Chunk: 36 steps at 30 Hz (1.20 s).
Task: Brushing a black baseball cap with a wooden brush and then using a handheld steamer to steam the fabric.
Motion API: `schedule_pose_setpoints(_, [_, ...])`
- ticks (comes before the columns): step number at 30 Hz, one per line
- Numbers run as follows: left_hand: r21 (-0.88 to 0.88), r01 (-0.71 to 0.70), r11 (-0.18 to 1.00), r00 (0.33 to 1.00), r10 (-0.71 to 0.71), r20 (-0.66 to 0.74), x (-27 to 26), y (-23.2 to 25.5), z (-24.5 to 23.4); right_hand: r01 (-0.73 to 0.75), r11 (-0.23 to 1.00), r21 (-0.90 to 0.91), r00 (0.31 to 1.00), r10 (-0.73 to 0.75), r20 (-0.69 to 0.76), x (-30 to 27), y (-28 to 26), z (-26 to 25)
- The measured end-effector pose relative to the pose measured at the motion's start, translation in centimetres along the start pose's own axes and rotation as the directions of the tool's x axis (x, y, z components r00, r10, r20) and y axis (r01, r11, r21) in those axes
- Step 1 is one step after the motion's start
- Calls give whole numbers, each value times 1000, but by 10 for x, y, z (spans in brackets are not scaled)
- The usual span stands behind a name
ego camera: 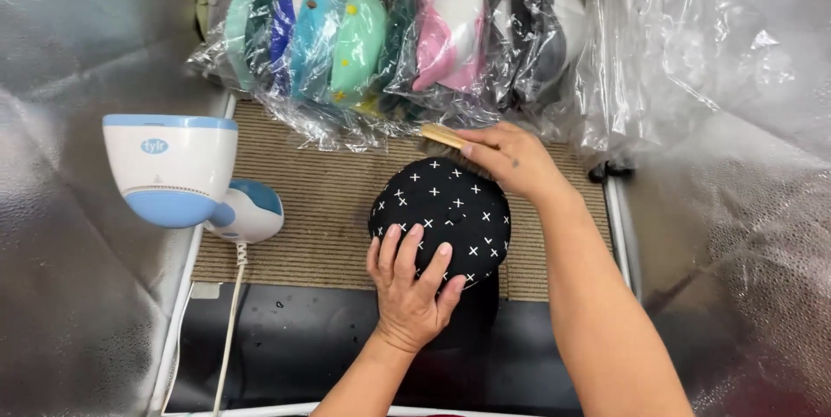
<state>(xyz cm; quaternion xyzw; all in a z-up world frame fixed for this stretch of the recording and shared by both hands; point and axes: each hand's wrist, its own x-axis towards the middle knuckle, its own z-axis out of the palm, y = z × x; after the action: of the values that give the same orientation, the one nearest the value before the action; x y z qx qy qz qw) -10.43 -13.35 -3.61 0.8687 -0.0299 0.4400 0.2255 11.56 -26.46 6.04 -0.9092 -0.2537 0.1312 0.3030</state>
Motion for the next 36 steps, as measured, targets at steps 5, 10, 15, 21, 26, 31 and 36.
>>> schedule_pose_setpoints(5, [5,-10,1000,1000,10,-7,0,0,1,-336,942,-21,930,335,149,-12,9,-7])
schedule_pose_setpoints(10, [-7,-16,1000,1000,16,-6,5,-4,-1,94,986,-138,968,-122,-218,-83,-33,9])
schedule_pose_setpoints(15, [-5,-14,1000,1000,14,-5,-1,-3,3,-149,980,-129,936,98,-337,-82,20,19])
schedule_pose_setpoints(21, [-14,-28,1000,999,29,20,0,-2,-2,51,962,-268,925,-147,-349,-137,-37,39])
schedule_pose_setpoints(26, [-3,-26,1000,1000,26,-10,0,-3,3,-135,972,194,830,218,-513,-125,15,74])
schedule_pose_setpoints(31, [-6,-31,1000,999,31,-10,2,-4,3,-511,561,651,675,731,-99,-150,-3,76])
schedule_pose_setpoints(36, [-9,-27,1000,999,27,17,-1,-3,-2,-165,583,796,749,599,-284,-170,-37,83])
